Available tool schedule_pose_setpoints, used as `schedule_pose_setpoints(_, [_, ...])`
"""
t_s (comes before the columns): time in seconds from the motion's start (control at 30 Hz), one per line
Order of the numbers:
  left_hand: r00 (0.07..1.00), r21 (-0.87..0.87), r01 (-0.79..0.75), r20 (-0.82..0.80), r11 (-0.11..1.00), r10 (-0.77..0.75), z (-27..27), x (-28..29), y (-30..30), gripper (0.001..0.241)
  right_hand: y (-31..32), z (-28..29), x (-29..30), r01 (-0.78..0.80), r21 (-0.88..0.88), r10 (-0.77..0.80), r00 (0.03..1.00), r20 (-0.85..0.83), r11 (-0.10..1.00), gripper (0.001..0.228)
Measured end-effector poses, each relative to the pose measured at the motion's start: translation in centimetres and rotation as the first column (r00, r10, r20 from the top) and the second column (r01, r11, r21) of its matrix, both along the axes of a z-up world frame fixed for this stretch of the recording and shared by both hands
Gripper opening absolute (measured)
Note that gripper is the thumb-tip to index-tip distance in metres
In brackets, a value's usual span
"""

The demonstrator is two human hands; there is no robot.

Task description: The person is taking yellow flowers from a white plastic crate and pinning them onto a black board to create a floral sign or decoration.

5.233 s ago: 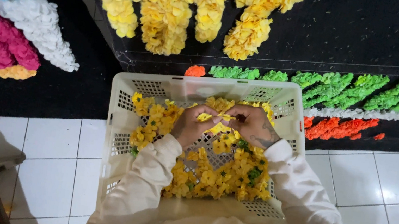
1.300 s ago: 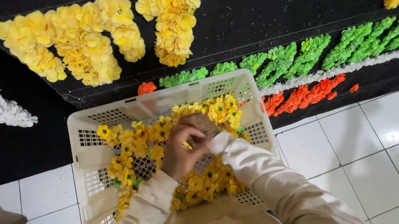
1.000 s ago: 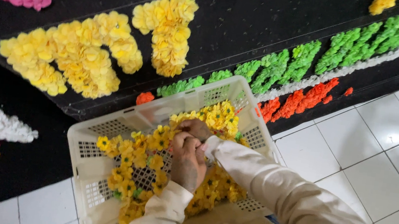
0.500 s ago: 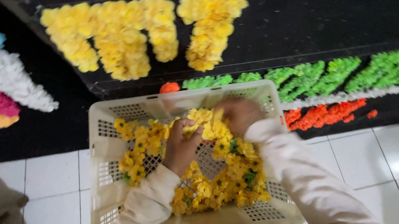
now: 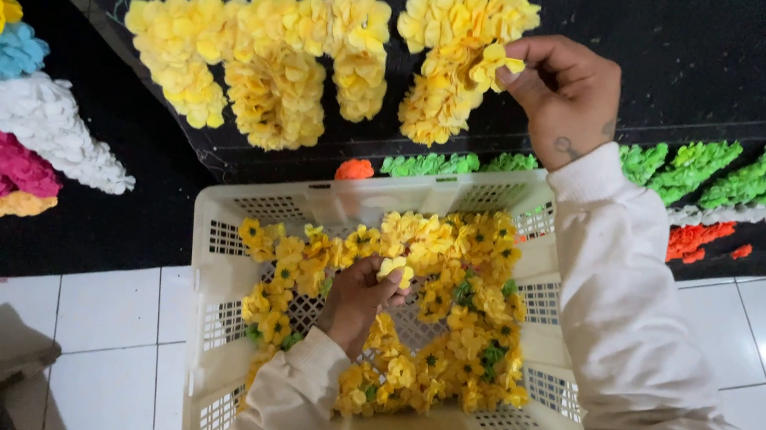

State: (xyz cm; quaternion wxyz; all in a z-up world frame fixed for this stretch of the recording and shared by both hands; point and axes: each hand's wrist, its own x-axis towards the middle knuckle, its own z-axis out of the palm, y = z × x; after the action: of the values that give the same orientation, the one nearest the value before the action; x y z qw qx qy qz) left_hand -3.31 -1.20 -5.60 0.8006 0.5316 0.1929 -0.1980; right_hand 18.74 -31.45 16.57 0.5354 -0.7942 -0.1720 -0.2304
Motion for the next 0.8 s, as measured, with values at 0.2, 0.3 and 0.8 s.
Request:
schedule_pose_setpoints(0.2, [0.991,0.118,0.039,-0.134,0.992,-0.023,5.8,0.6,-0.2,0.021,0.7,-0.5,2.6,0.04,0.007,-0.04,0.999,0.007,0.999,0.031])
schedule_pose_setpoints(0.3, [0.987,0.201,0.097,-0.146,0.975,-0.068,7.2,0.7,-0.5,0.026,2.7,-0.3,2.5,0.077,0.101,-0.079,0.997,0.01,0.992,0.045])
schedule_pose_setpoints(0.8, [0.982,0.26,0.113,-0.174,0.959,-0.069,8.8,0.4,-0.1,0.079,2.1,1.4,5.8,0.202,0.093,-0.209,0.975,0.074,0.975,0.026])
